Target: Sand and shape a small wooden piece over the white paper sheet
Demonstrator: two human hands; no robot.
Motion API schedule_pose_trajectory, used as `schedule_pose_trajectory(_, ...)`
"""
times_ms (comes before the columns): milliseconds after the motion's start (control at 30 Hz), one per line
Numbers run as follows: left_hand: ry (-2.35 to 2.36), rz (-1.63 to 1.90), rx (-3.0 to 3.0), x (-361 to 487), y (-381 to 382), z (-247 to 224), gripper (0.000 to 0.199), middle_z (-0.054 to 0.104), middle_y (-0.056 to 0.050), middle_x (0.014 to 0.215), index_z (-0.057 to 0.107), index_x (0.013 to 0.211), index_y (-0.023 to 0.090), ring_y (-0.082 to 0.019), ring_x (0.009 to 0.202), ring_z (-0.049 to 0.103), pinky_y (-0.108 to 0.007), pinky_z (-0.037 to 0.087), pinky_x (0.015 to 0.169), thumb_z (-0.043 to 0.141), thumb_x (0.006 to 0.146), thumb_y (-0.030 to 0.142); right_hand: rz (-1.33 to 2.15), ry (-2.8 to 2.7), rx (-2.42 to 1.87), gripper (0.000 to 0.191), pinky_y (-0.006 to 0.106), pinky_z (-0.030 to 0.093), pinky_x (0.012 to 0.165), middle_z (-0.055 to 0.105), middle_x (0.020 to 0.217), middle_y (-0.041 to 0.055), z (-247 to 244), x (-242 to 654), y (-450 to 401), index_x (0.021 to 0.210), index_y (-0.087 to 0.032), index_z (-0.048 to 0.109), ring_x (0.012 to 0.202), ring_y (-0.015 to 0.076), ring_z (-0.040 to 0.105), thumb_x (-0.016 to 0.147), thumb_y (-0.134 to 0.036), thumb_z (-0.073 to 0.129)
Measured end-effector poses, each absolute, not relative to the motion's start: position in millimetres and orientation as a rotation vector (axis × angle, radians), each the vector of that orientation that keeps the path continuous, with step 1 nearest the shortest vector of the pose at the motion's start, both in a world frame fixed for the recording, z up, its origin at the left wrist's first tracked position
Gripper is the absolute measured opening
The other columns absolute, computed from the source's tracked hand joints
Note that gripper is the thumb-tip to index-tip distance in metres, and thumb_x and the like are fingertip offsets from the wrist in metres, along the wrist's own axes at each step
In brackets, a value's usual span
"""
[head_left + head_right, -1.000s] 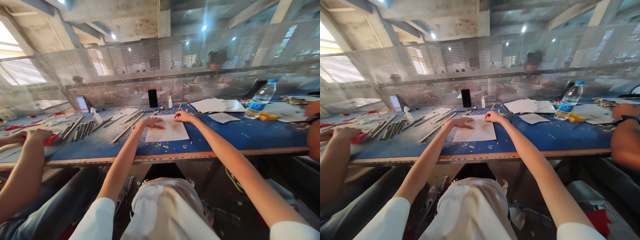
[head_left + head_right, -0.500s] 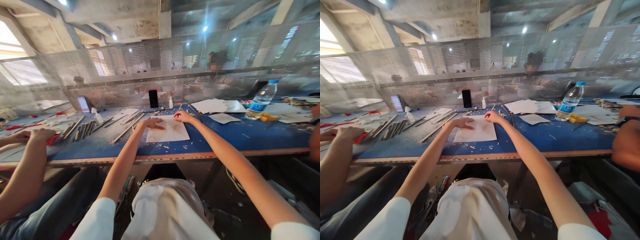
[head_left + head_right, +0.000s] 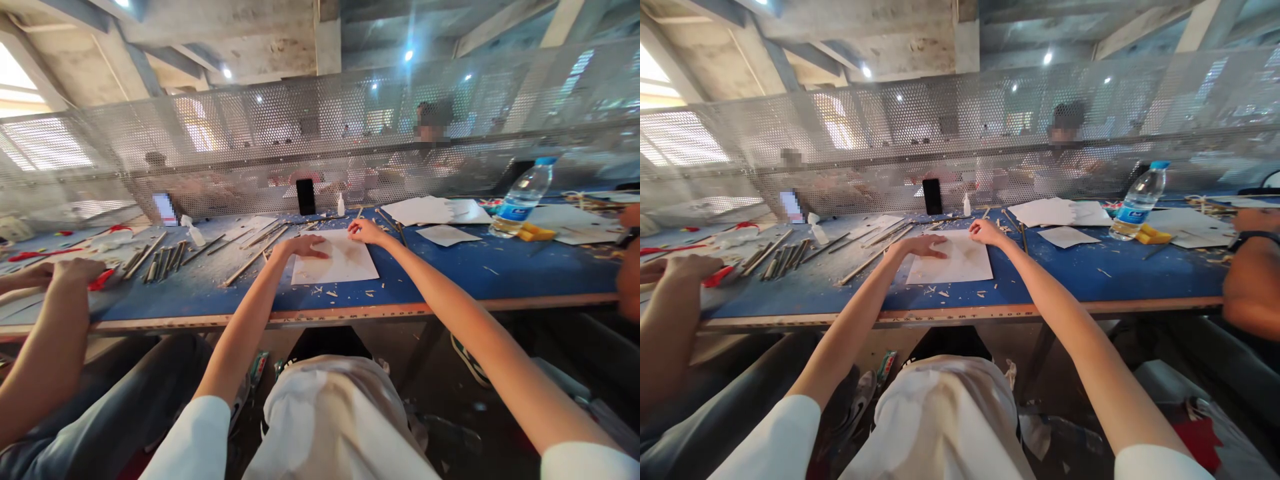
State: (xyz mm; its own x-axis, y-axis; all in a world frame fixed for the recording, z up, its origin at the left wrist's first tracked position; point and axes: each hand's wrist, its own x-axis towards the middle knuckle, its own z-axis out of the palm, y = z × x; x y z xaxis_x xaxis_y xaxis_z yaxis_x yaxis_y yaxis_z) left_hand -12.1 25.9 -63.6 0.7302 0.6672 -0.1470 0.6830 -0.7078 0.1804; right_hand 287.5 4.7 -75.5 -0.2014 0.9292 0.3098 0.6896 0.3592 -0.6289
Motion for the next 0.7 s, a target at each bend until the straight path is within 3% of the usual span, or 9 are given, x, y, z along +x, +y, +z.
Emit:
schedule_pose_trajectory(300, 1.101, -0.129, 2.692, -10, 24, -62, 0.100, 0.037, -0.008, 0.177, 0.041, 0.172, 0.028, -0.037, 0.160, 0.037, -0.044, 0.030, 0.129, 0.066, 0.089, 0.077, 0.442, -2.055, -1.453, 0.015, 0.027, 0.054, 0.073, 0.082, 0.092, 0.0088, -66, 285, -7, 0.094, -0.017, 0.079, 0.082, 0.0206, 0.074, 0.078, -0.017, 0.079)
schedule_pose_trajectory(500, 1.101, -0.132, 2.715, -11, 26, -63, 0.098, 0.040, -0.004, 0.175, 0.039, 0.172, 0.035, -0.035, 0.159, 0.039, -0.045, 0.030, 0.129, 0.065, 0.088, 0.079, 0.411, -2.062, -1.446, 0.011, 0.029, 0.056, 0.078, 0.083, 0.092, 0.0087, -64, 288, -5, 0.089, -0.017, 0.081, 0.084, 0.0216, 0.074, 0.079, -0.022, 0.082)
schedule_pose_trajectory(700, 1.124, -0.136, 2.681, -9, 21, -60, 0.101, 0.036, -0.008, 0.177, 0.041, 0.172, 0.028, -0.036, 0.161, 0.036, -0.042, 0.028, 0.130, 0.065, 0.089, 0.078, 0.465, -2.101, -1.463, 0.006, 0.028, 0.053, 0.072, 0.082, 0.084, 0.0057, -70, 287, -3, 0.081, -0.019, 0.081, 0.080, 0.0215, 0.074, 0.080, -0.024, 0.082)
